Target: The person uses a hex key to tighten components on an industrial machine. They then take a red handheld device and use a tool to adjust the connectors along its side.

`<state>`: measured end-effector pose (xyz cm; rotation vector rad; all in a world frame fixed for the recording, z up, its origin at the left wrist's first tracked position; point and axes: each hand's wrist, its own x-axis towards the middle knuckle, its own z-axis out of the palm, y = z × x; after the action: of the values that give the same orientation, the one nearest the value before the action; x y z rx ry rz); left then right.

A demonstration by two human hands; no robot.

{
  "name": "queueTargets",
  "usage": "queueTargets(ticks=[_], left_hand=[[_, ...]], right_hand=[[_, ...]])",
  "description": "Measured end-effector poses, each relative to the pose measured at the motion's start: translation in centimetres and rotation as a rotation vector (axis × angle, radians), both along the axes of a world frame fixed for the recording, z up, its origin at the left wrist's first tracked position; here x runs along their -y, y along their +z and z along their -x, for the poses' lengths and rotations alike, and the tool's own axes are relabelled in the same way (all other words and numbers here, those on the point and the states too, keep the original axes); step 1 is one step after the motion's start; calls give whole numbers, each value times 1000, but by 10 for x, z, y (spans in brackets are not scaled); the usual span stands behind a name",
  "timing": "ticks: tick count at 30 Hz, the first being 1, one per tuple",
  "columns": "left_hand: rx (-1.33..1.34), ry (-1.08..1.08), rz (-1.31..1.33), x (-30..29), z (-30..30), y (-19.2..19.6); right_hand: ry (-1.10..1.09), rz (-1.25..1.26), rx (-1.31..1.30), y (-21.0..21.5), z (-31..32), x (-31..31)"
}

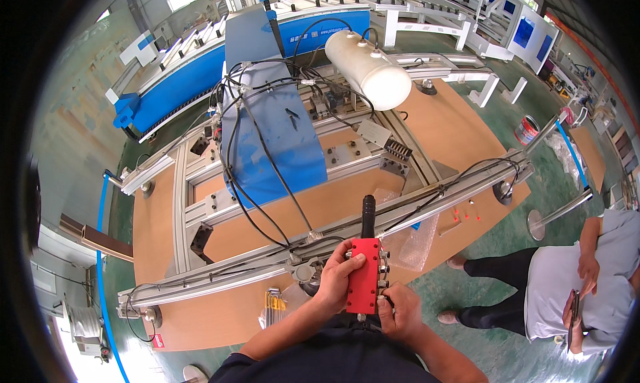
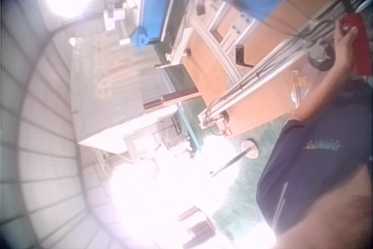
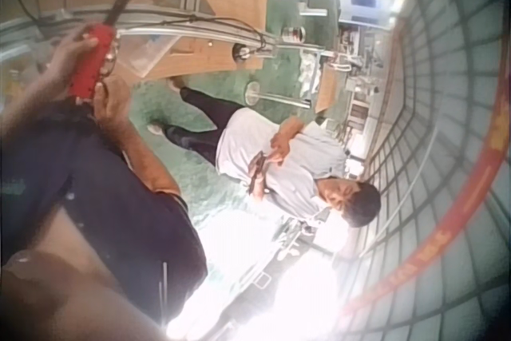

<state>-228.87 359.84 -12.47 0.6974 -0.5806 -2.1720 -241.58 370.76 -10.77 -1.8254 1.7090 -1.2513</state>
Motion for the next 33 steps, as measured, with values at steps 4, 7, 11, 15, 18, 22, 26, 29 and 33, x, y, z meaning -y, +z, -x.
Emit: queueTargets(ticks=[4, 7, 11, 15, 18, 22, 26, 29, 33], left_hand=[[65, 54, 60, -5, 1, 1], [70, 66, 111, -8, 0, 1], [80, 105, 142, -14, 0, 8], [63, 134, 222, -16, -1, 8], [94, 197, 342, -17, 2, 3], [183, 210, 346, -10, 1, -4], [28, 151, 138, 0, -1, 1], [-26, 162, 93, 5, 2, 5], [-67, 85, 94, 9, 4, 28]], right_hand=[[-51, -85, 119, -4, -4, -5], [-44, -124, 184, -10, -4, -12], [-62, -125, 354, -21, -8, -17], [-81, -198, 428, -11, -12, -18], [-133, -292, 406, 1, -13, -16], [-115, -374, 411, -5, -10, -9], [1, -387, 734, -6, -8, -6], [11, -322, 662, -12, -1, -14], [36, -285, 658, -10, 6, -15]])
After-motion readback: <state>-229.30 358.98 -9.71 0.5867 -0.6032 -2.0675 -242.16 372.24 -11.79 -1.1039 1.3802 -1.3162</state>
